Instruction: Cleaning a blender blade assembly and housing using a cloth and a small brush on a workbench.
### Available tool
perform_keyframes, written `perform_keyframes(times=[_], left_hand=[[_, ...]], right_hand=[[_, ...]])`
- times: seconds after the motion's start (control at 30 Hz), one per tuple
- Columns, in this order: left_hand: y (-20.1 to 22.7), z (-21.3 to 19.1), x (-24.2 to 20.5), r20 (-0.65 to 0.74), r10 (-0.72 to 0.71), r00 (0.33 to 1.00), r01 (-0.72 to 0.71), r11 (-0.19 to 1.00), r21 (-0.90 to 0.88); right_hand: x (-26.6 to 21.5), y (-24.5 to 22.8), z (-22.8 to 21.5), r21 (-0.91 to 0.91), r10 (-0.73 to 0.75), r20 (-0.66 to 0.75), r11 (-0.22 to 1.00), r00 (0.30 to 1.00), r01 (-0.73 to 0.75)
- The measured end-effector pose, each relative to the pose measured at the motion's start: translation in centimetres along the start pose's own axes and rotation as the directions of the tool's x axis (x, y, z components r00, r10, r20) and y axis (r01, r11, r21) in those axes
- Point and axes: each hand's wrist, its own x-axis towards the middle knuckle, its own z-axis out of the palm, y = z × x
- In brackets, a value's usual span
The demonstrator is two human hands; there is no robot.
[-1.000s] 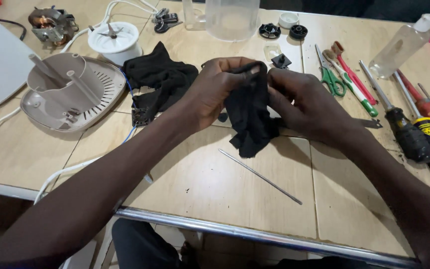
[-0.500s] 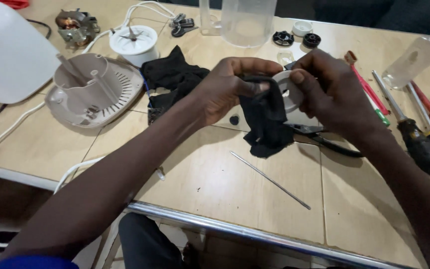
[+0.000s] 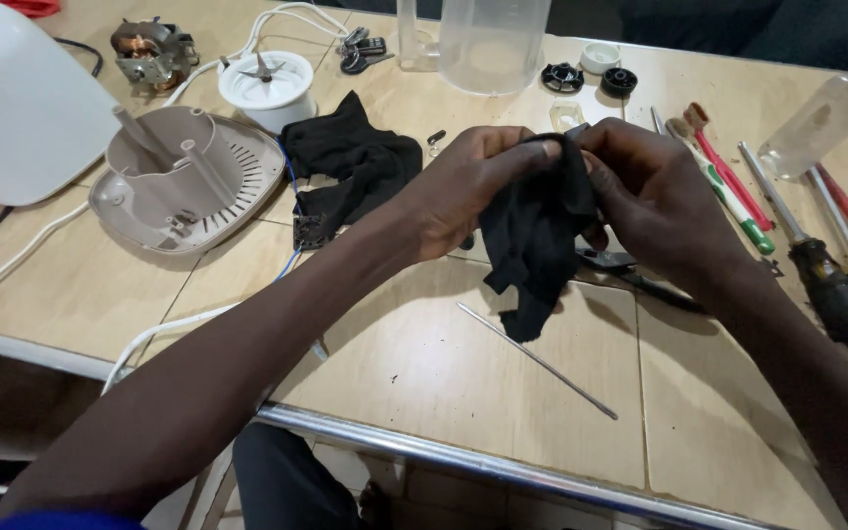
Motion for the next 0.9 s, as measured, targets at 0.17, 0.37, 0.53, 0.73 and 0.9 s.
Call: perform_keyframes(times=[0.17,0.37,0.53,0.73,0.9], left_hand=[[-0.1,-0.5,0.1,-0.060,0.119,0.991,-0.123,0.990,-0.064],[-0.6,-2.0,0.8,-0.047,0.209,0.977,-0.207,0.977,0.048],[0.0,-2.4,0.6,0.013,0.246,0.969,-0.246,0.969,-0.021],[-0.9,-2.3,0.8,-0.057,0.204,0.977,-0.207,0.977,-0.049],[-1.0,-2.1,0.9,-0.155,0.095,0.983,-0.108,0.992,-0.072]], right_hand=[[-0.1,-0.2,0.0,0.228,0.001,0.045,0.974,0.999,-0.011],[0.4,1.0,-1.2,0.170,0.083,-0.093,0.983,0.992,-0.066],[0.6,0.6,-2.9,0.116,0.071,-0.264,0.992,0.962,-0.041],[0.6,-0.1,-4.2,0.170,0.056,-0.269,0.985,0.961,-0.010],[0.5,-0.9,-3.3,0.167,0.101,-0.245,0.984,0.964,-0.061]])
